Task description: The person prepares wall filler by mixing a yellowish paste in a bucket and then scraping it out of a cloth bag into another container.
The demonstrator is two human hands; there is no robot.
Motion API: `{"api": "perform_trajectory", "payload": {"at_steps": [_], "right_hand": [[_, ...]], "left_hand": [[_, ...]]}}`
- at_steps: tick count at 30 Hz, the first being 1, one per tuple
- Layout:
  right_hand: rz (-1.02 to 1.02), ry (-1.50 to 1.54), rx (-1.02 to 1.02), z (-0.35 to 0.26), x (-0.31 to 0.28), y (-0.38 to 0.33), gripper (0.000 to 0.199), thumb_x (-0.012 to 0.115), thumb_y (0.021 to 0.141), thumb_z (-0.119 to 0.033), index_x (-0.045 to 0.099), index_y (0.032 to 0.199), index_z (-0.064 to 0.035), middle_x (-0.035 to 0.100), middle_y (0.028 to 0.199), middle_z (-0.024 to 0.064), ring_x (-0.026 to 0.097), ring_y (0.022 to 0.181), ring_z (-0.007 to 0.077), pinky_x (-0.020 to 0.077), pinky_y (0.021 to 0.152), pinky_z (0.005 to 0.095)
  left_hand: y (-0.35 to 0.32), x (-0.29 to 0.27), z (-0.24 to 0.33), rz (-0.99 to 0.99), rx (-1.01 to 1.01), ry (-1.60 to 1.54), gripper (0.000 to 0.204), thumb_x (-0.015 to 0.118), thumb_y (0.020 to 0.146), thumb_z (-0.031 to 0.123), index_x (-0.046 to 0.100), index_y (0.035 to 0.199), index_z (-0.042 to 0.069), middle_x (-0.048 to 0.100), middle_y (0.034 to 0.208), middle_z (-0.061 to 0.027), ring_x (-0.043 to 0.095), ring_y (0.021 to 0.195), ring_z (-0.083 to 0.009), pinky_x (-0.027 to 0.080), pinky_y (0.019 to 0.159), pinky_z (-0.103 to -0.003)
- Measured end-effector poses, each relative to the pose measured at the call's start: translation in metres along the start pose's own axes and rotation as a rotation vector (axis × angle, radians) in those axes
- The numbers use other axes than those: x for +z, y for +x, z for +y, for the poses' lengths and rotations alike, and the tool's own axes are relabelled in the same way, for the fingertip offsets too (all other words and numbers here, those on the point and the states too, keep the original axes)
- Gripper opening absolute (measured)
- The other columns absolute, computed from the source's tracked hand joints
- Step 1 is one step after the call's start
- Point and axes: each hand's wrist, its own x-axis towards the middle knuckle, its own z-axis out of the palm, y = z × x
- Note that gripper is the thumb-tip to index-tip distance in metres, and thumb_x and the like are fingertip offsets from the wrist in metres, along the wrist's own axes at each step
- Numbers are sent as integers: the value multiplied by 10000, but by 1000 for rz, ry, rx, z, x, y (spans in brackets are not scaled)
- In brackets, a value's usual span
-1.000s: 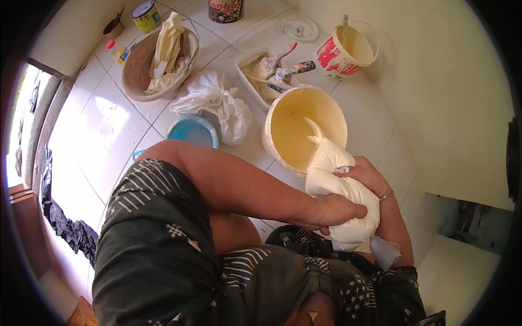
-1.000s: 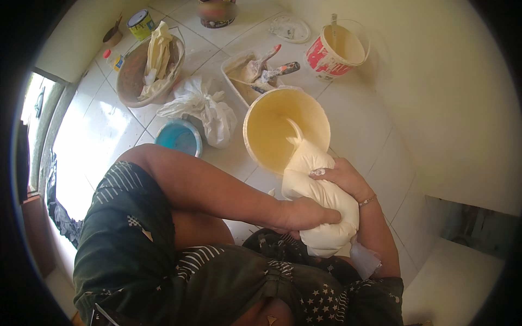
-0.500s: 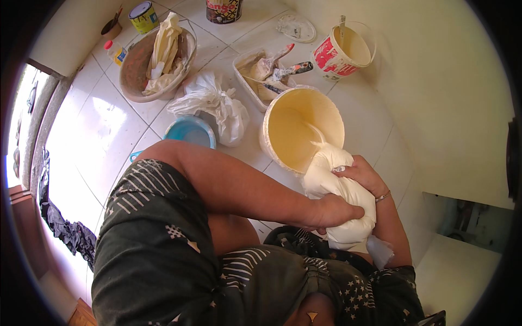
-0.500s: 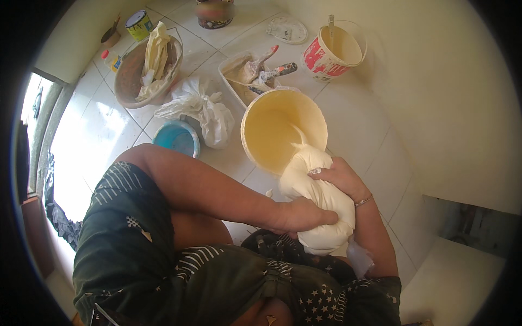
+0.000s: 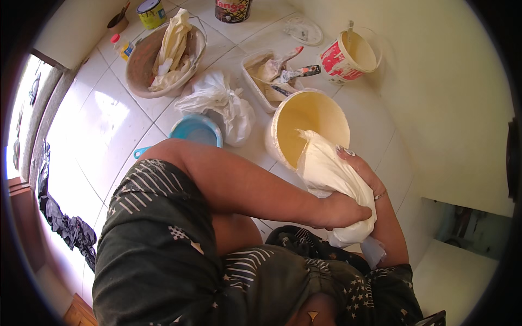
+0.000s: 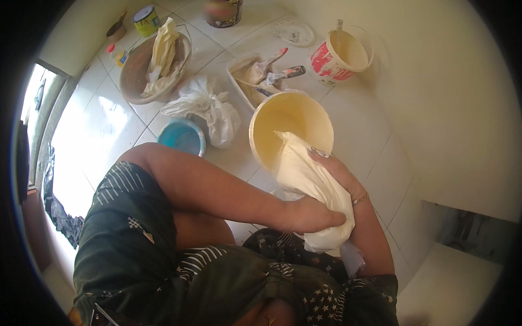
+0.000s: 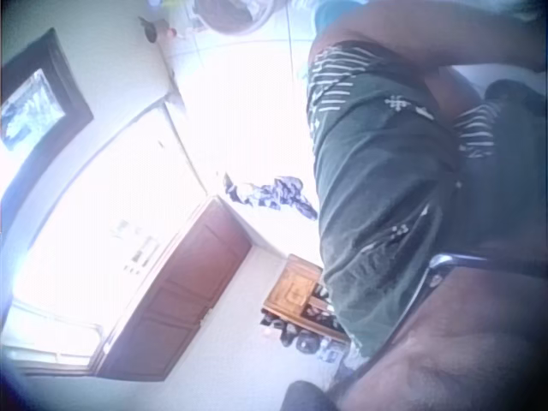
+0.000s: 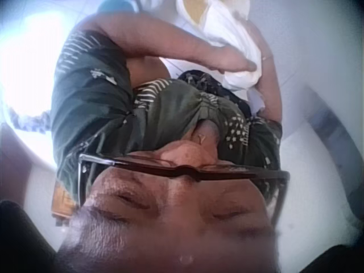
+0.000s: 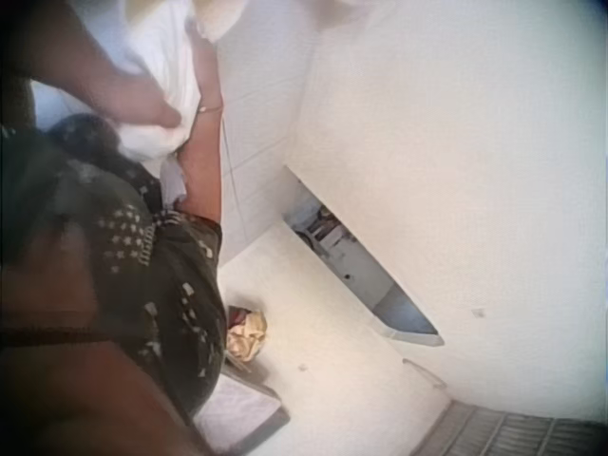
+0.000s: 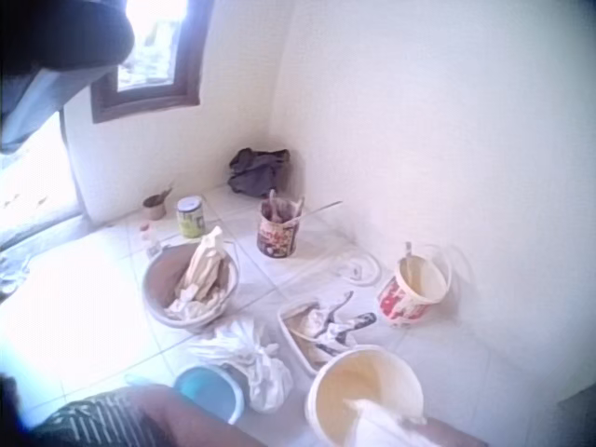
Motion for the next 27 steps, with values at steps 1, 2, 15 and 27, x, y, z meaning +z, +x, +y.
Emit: {"api": "perform_trajectory", "payload": {"at_steps": [1,2,15,27], "right_hand": [[89,-99,0,-1,2,0,427,621,887,-211,529,1224,34,643,1060,118,648,876,172,533,775,291],[95,-174,-2,-4,3,0,430,629,887,-219,533,1218,38,644,1056,116,647,873,168,532,773,289],[166,-492,19,-11,-17,7,326,685,829,-151,618,1082,43,667,953,91,649,804,148,526,702,275],[179,-548,-23,-7,-20,7,275,661,830,-87,626,1062,55,681,938,110,667,775,176,550,691,310]], "left_hand": [[-1,-3,2,-31,-29,-3,599,544,822,396,504,1199,-68,617,959,-191,607,631,-241,482,502,-343],[-2,-7,4,-52,-23,27,595,544,823,393,505,1196,-69,617,960,-190,608,634,-242,483,506,-344],[2,-22,4,-138,59,125,547,536,827,389,545,1147,-55,618,934,-176,595,652,-247,472,514,-339],[-6,-18,14,-153,15,168,515,504,854,393,569,1116,-45,617,846,-166,559,556,-242,451,503,-359]]}}
